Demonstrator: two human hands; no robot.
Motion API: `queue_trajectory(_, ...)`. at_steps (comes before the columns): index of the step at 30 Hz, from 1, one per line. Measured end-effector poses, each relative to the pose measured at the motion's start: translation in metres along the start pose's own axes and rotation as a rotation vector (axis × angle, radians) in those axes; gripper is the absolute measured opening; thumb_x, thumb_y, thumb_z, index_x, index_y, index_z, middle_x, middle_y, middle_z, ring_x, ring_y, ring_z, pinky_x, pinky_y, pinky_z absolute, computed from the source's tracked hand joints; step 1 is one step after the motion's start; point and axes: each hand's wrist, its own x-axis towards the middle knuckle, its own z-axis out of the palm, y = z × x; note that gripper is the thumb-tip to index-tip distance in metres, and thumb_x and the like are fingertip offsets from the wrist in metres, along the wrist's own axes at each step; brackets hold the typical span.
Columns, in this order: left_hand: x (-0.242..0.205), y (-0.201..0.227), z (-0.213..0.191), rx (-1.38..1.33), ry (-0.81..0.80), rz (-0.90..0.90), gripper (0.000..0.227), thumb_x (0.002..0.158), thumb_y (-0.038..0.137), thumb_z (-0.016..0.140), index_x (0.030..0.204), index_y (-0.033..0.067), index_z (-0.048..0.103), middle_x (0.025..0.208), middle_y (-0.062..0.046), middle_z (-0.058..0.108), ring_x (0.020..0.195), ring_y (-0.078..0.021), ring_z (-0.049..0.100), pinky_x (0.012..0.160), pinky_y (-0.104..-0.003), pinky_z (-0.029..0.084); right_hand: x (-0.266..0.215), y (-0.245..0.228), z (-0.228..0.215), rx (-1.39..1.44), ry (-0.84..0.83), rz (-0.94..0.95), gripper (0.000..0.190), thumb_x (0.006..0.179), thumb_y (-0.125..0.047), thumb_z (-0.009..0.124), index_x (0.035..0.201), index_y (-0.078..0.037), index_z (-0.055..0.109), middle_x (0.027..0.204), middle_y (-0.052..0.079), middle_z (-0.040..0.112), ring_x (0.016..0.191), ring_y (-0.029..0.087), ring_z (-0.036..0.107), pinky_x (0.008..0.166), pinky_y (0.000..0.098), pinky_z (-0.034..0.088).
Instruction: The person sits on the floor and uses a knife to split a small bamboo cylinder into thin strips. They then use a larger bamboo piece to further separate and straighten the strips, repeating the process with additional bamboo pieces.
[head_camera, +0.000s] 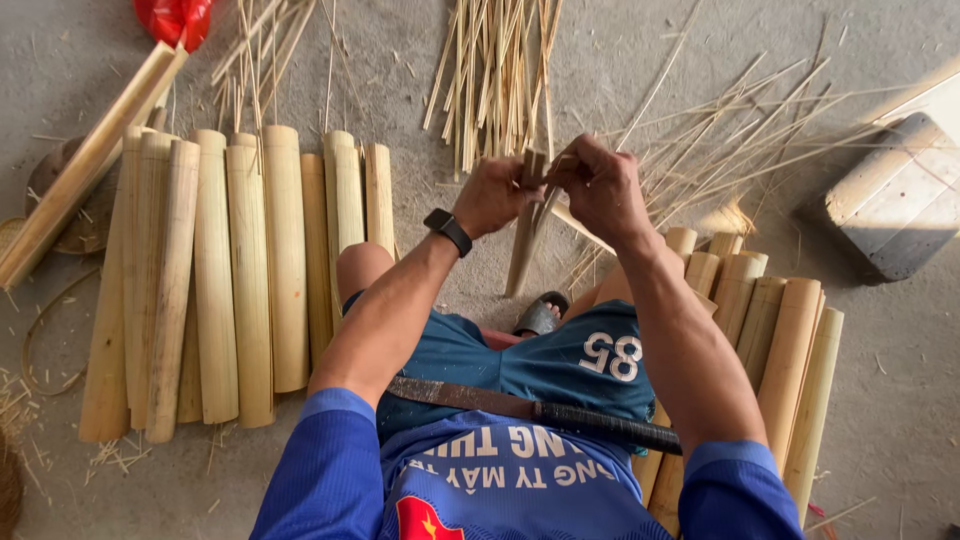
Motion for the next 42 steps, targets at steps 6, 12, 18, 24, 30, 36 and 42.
queue_trajectory(6,-0.005,-0.061,0.001,0.015,0.218,0.143,0.004,0.096,0.012,0.075,0.096,0.0132,0.071,0.091,-0.004,0.076,0.081,-0.0129,0.075,0.072,-0.030,0.065,-0.023,0.064,-0.013,0.020,0.174,-0.039,0.016,0.100,0.011,0.068,0.094,-0.004,0.066,0.090,0.008,0.075,0.084,0.013,0.075,0.072,0.0296,0.062)
queue_trajectory(12,-0.050,-0.086,-0.068,0.079,0.394,0.029,0.009,0.095,0.015,0.076,0.099,0.0081,0.071,0.094,-0.010,0.077,0.086,-0.0184,0.077,0.074,-0.033,0.069,-0.056,0.095,-0.090,0.208,0.452,0.150,0.023,0.099,0.019,0.062,0.093,-0.004,0.062,0.088,0.006,0.072,0.083,0.013,0.075,0.074,0.0325,0.063)
queue_trajectory(18,-0.051,-0.042,-0.028,-0.170,0.153,-0.047,0.015,0.104,0.020,0.060,0.109,0.0093,0.070,0.099,-0.012,0.076,0.090,-0.0219,0.078,0.076,-0.035,0.070,-0.047,0.013,-0.046,-0.074,-0.057,0.029,0.014,0.095,0.012,0.064,0.101,0.000,0.066,0.108,0.013,0.069,0.099,0.023,0.073,0.075,0.0313,0.061)
queue_trajectory(24,-0.053,0.020,0.029,-0.001,-0.166,-0.111,0.034,0.098,0.002,0.049,0.132,0.0014,0.055,0.099,-0.026,0.072,0.093,-0.0388,0.073,0.080,-0.046,0.057,-0.035,-0.032,-0.006,0.017,-0.005,0.095,0.021,0.091,0.003,0.073,0.107,0.001,0.059,0.100,0.012,0.074,0.094,0.020,0.077,0.078,0.0305,0.064)
queue_trajectory(30,-0.049,0.034,0.044,-0.152,-0.063,-0.024,0.029,0.099,0.002,0.059,0.127,0.0089,0.054,0.103,-0.015,0.079,0.087,-0.0324,0.078,0.078,-0.045,0.060,-0.037,-0.037,-0.015,-0.067,0.011,0.058,0.033,0.087,0.003,0.073,0.118,-0.001,0.060,0.101,0.018,0.068,0.088,0.024,0.074,0.072,0.0331,0.063)
queue_trajectory(36,-0.044,0.014,0.059,-0.155,-0.062,0.030,0.035,0.098,0.000,0.052,0.131,0.0063,0.041,0.109,-0.018,0.069,0.095,-0.0324,0.072,0.078,-0.044,0.057,-0.037,-0.021,-0.023,-0.026,-0.035,0.048,0.020,0.093,0.003,0.068,0.109,-0.003,0.059,0.097,0.014,0.076,0.092,0.024,0.078,0.078,0.0368,0.064)
queue_trajectory(42,-0.046,-0.009,0.067,0.126,-0.169,-0.188,0.030,0.101,0.011,0.064,0.126,0.0048,0.050,0.100,-0.021,0.069,0.097,-0.0430,0.066,0.079,-0.052,0.051,-0.037,0.002,-0.004,-0.019,-0.036,0.002,0.017,0.089,0.008,0.062,0.101,-0.002,0.057,0.098,0.016,0.077,0.095,0.026,0.078,0.079,0.0361,0.066)
